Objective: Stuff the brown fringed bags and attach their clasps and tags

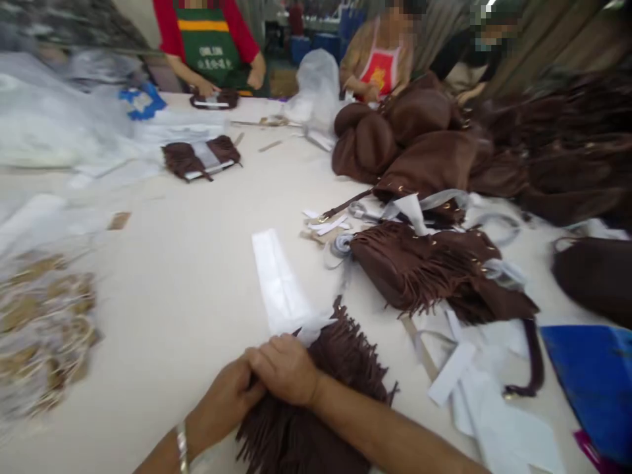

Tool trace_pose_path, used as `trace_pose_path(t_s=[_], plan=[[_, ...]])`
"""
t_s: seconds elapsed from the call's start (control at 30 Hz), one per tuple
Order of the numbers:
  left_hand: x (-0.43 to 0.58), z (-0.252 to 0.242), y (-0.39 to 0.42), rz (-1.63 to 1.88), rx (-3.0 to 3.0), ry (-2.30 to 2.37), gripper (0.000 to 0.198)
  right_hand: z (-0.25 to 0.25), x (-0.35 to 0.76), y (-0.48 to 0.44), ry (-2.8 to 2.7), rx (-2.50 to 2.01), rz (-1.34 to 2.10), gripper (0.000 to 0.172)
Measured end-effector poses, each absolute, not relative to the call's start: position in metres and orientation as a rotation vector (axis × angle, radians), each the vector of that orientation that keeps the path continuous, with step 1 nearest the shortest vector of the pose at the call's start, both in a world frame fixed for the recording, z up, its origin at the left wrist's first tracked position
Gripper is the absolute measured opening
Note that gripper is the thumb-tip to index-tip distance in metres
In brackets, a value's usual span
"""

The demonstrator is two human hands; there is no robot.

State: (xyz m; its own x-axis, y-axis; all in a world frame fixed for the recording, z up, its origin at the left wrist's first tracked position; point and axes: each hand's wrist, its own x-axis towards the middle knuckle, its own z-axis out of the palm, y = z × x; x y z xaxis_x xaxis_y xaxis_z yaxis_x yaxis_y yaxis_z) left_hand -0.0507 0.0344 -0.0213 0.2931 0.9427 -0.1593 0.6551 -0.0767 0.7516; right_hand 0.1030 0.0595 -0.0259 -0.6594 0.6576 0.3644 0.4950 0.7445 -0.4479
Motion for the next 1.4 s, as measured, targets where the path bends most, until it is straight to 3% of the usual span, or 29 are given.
trace_pose_path(t_s=[0.1, 0.27, 0.4, 0.5, 0.63, 1.1, 1.4], plan=[[-0.063, -0.004, 0.006, 0.412, 1.883, 1.523, 0.017, -0.010, 0.097, 0.051, -2.514, -0.777, 0.198, 0.024], [-0.047, 0.015, -0.019, 0.703, 1.880, 1.853, 0.066, 0.043, 0.156, 0.007, -2.536, -0.698, 0.120, 0.032], [-0.027, 0.015, -0.062, 0.853, 1.435, 2.078, 0.080, 0.043, 0.221, -0.034, -2.294, -1.281, 0.178, 0.037], [-0.010, 0.004, -0.078, 0.928, 1.239, 2.112, 0.078, 0.019, 0.238, -0.049, -2.218, -1.524, 0.246, 0.045], [-0.002, -0.007, -0.062, 1.027, 1.270, 2.083, 0.067, -0.002, 0.219, -0.063, -2.107, -1.614, 0.168, 0.037], [-0.021, -0.011, -0.020, 1.101, 1.454, 1.960, 0.065, 0.006, 0.170, -0.060, -2.048, -1.659, 0.095, 0.034], [-0.040, -0.019, -0.009, 1.035, 1.776, 2.028, 0.062, 0.013, 0.155, -0.053, -2.100, -1.691, 0.241, 0.036]])
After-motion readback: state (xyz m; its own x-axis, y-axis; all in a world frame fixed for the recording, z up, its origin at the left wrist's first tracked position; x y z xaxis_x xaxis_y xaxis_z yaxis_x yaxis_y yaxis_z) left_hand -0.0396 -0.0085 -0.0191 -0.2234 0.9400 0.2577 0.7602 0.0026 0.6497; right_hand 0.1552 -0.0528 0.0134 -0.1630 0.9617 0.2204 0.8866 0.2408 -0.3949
